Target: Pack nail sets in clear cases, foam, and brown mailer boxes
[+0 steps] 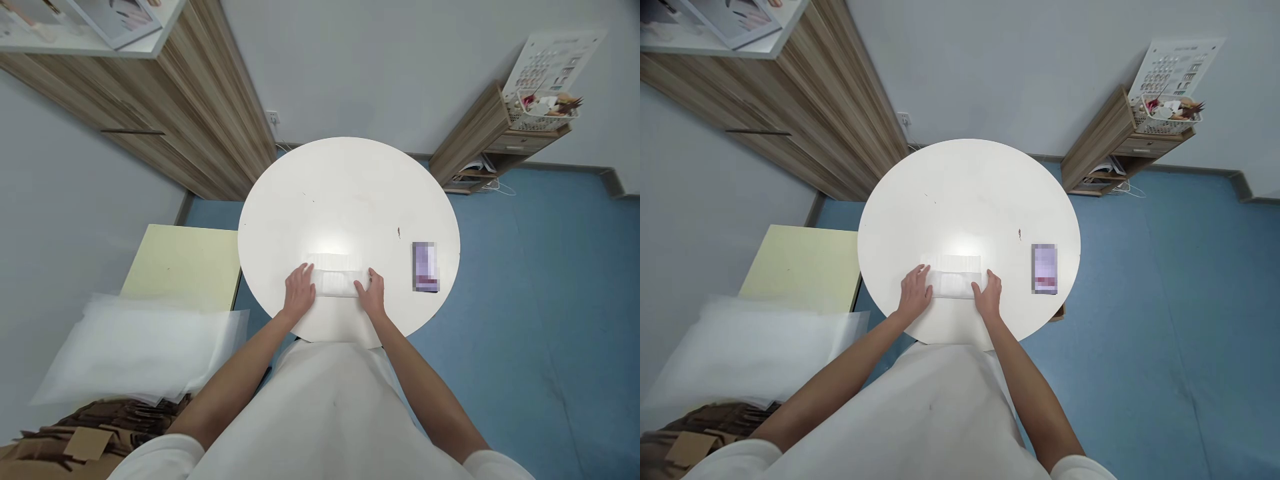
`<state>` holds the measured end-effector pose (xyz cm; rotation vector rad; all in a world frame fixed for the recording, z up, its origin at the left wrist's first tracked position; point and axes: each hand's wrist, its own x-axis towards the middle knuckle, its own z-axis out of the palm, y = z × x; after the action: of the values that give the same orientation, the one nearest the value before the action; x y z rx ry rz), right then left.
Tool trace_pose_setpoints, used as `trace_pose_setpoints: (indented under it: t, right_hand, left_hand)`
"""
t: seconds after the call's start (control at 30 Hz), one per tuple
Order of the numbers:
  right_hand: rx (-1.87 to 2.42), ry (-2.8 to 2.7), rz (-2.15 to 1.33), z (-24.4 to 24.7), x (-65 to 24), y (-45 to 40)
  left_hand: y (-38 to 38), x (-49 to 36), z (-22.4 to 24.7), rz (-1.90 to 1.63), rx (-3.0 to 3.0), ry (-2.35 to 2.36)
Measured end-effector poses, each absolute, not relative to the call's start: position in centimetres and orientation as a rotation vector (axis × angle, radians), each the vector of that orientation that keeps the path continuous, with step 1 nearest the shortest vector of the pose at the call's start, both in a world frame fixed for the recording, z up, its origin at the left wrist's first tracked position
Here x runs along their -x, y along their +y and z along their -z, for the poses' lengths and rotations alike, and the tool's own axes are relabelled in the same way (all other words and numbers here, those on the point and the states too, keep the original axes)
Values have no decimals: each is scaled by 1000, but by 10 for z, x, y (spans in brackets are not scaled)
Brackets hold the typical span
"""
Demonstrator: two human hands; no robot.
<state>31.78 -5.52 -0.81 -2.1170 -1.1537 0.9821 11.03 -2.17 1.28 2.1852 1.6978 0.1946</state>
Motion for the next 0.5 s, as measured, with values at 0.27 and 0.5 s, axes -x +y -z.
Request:
trace_pose_setpoints:
  t: [0.27,0.5]
  right_hand:
    - [1974,-963,-1445,2,-316,-41]
    - [1987,-1075,-1246,-7,-307,-59]
  left_hand:
    - [-39,-131,-6,24,-2411,1260]
    - [-47,-124,-6,55,-2478,1227]
